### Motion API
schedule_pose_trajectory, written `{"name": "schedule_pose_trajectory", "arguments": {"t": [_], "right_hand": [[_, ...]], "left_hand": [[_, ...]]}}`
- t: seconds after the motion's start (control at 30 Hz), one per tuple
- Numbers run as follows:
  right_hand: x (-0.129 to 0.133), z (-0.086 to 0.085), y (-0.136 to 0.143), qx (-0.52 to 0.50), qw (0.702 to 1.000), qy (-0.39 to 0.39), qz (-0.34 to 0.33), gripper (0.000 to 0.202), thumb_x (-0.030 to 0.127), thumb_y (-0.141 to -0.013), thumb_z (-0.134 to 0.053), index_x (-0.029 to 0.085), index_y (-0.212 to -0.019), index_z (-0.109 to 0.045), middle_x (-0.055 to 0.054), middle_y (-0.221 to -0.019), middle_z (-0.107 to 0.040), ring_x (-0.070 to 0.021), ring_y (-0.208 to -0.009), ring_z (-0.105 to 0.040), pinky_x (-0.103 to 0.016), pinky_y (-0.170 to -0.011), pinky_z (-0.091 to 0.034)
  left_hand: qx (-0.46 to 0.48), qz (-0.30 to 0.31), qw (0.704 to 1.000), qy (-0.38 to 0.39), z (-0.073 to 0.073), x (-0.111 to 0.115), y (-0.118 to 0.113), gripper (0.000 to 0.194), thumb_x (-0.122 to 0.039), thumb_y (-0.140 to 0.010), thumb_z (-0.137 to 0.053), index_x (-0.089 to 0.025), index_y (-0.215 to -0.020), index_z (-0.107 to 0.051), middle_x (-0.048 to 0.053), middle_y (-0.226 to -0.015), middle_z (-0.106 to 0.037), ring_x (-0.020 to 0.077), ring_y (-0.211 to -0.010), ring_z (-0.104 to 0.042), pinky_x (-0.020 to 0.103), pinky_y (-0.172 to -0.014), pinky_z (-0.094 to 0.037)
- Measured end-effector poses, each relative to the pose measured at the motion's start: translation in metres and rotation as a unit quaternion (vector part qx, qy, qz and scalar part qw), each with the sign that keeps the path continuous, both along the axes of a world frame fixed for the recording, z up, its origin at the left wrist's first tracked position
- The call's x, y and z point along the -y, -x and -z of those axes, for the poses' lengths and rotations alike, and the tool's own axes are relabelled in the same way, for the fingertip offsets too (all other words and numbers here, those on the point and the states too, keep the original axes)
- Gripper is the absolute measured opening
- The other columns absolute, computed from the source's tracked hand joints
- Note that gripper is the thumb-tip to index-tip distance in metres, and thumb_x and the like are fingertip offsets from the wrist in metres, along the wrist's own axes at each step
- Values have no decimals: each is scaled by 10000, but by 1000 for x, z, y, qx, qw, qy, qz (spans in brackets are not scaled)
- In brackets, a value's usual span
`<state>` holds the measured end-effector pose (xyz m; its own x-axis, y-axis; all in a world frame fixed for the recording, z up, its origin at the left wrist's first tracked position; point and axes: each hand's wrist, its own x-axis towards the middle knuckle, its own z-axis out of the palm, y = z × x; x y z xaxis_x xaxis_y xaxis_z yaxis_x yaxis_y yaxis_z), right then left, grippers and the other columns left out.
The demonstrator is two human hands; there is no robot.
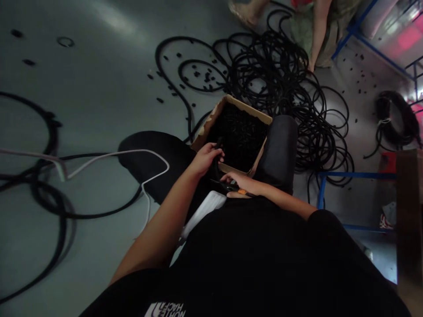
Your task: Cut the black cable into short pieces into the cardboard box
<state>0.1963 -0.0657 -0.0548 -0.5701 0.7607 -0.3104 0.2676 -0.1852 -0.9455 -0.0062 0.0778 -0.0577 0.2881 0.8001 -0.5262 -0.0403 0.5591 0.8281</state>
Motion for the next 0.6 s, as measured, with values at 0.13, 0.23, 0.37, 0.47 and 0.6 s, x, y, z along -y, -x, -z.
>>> {"name": "schedule_pose_trajectory", "arguments": {"t": [0.13,0.23,0.37,0.47,0.6], "right_hand": [[3,-14,8,-11,1000,20,-20,632,334,-1002,-951,228,-1542,-641,-152,-1541,-736,-297,-1487,-725,-521,-1356,-575],[3,-13,15,-26,999,30,-13,605,288,-993,-940,221,-1516,-644,-157,-1523,-762,-309,-1479,-746,-546,-1366,-571],[2,-1,23,-28,999,27,15,614,284,-986,-929,211,-1521,-636,-168,-1513,-761,-318,-1458,-747,-561,-1355,-579],[0,0,24,-29,999,24,-5,640,322,-977,-934,202,-1535,-644,-159,-1485,-756,-311,-1400,-763,-539,-1316,-607],[1,-13,23,-27,999,17,-30,657,378,-962,-952,201,-1533,-681,-140,-1444,-762,-302,-1355,-778,-506,-1278,-631]], "left_hand": [[3,-29,1000,6,-5,13,10,312,-231,-833,-827,-206,-1094,-658,-38,-760,-753,127,-563,-685,193,-530,-524],[14,-65,998,10,-10,22,18,316,-247,-850,-833,-212,-1107,-653,-45,-761,-737,119,-562,-662,184,-528,-498],[43,-104,994,8,-17,32,27,310,-232,-869,-841,-217,-1121,-661,-53,-753,-698,115,-567,-639,185,-528,-475],[54,-115,992,9,-22,37,32,303,-225,-871,-834,-218,-1129,-675,-49,-765,-688,112,-579,-634,192,-533,-474],[66,-133,989,14,-27,43,36,284,-203,-869,-811,-210,-1130,-699,-43,-769,-688,105,-583,-619,191,-534,-470]]}}
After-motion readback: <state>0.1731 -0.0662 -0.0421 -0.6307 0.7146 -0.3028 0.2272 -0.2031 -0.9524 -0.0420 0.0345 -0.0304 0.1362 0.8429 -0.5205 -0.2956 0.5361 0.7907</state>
